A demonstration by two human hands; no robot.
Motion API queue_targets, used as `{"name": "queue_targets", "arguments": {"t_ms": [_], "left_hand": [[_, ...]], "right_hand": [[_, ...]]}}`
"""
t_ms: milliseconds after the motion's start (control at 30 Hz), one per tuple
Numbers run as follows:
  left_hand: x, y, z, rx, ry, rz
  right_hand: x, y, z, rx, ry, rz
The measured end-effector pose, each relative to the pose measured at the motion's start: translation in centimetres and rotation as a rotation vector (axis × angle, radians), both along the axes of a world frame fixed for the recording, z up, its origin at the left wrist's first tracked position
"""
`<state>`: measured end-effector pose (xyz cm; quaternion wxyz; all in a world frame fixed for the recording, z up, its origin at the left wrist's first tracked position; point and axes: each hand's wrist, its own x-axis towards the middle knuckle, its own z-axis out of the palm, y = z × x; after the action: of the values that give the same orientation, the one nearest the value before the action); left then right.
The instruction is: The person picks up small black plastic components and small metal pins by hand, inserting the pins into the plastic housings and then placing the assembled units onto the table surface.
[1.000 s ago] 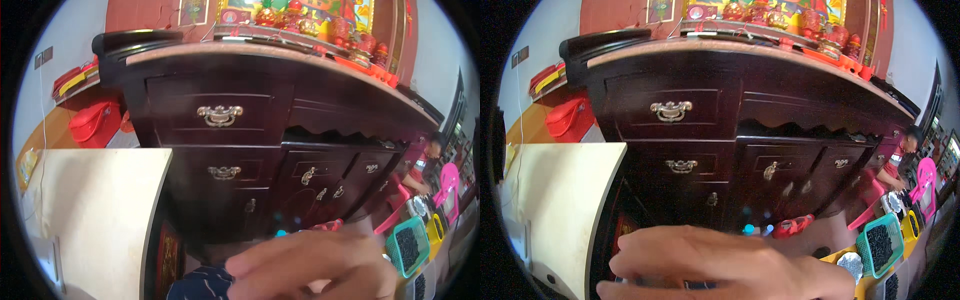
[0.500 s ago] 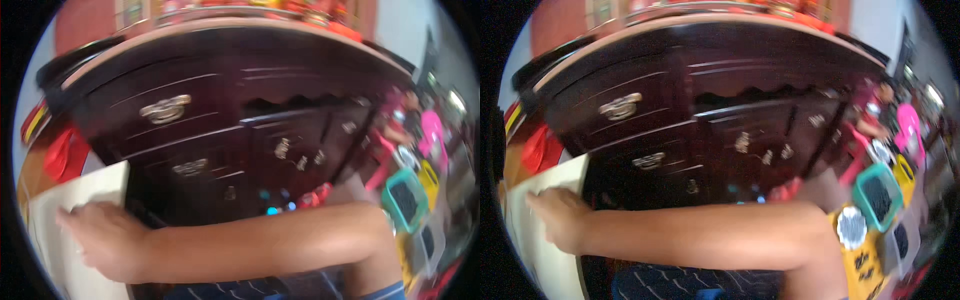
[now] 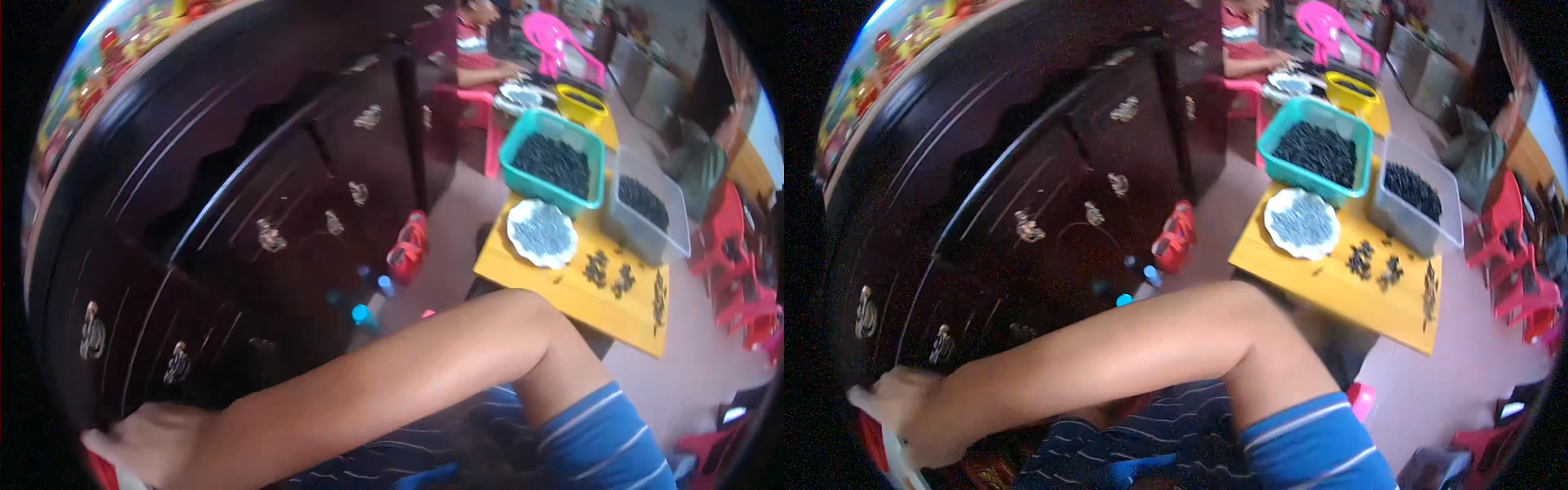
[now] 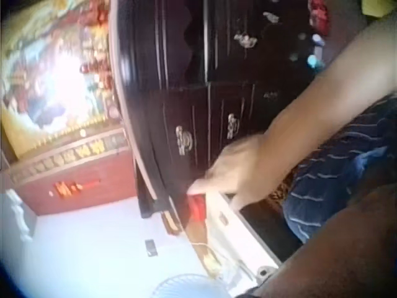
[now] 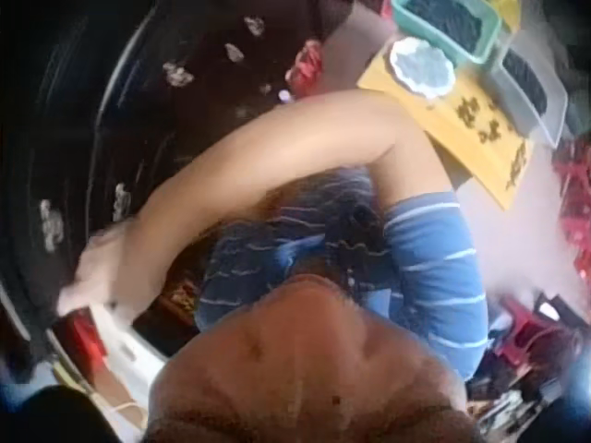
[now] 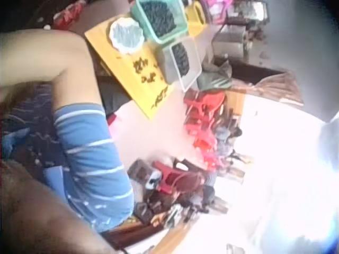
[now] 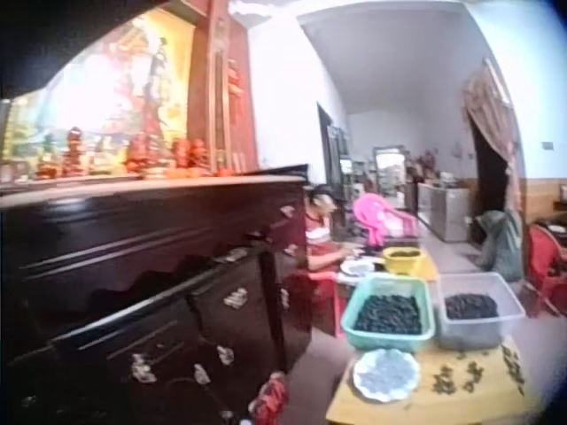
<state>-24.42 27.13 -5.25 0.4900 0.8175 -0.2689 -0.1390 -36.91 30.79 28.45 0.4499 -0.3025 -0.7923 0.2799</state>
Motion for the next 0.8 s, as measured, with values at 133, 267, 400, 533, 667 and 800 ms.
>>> {"name": "queue_targets", "arguments": {"t_ms": [133,267,400,533,667,800], "left_hand": [[2.4,-1.4,0.4,0.034,0.014,-0.057],[4.6,-3.1,1.2,0.069,0.021,-0.089],[7.9,-5.6,2.1,0.083,-0.01,-0.123],[11.5,-10.0,2.7,0.126,-0.147,0.046],[15.3,-14.1,2.3,0.217,-0.455,0.198],[17.2,-16.7,2.1,0.186,-0.345,0.225]], "right_hand": [[12.3,-6.3,-7.6,0.06,0.025,-0.166],[20.3,-16.4,-15.8,-0.132,0.034,-0.351],[23.3,-25.7,-21.9,-0.378,0.288,-0.497],[23.8,-33.1,-25.3,-0.568,0.629,-0.412],[24.3,-38.5,-27.2,-0.558,0.644,-0.434],[24.7,-41.4,-28.3,-0.556,0.744,-0.528]]}}
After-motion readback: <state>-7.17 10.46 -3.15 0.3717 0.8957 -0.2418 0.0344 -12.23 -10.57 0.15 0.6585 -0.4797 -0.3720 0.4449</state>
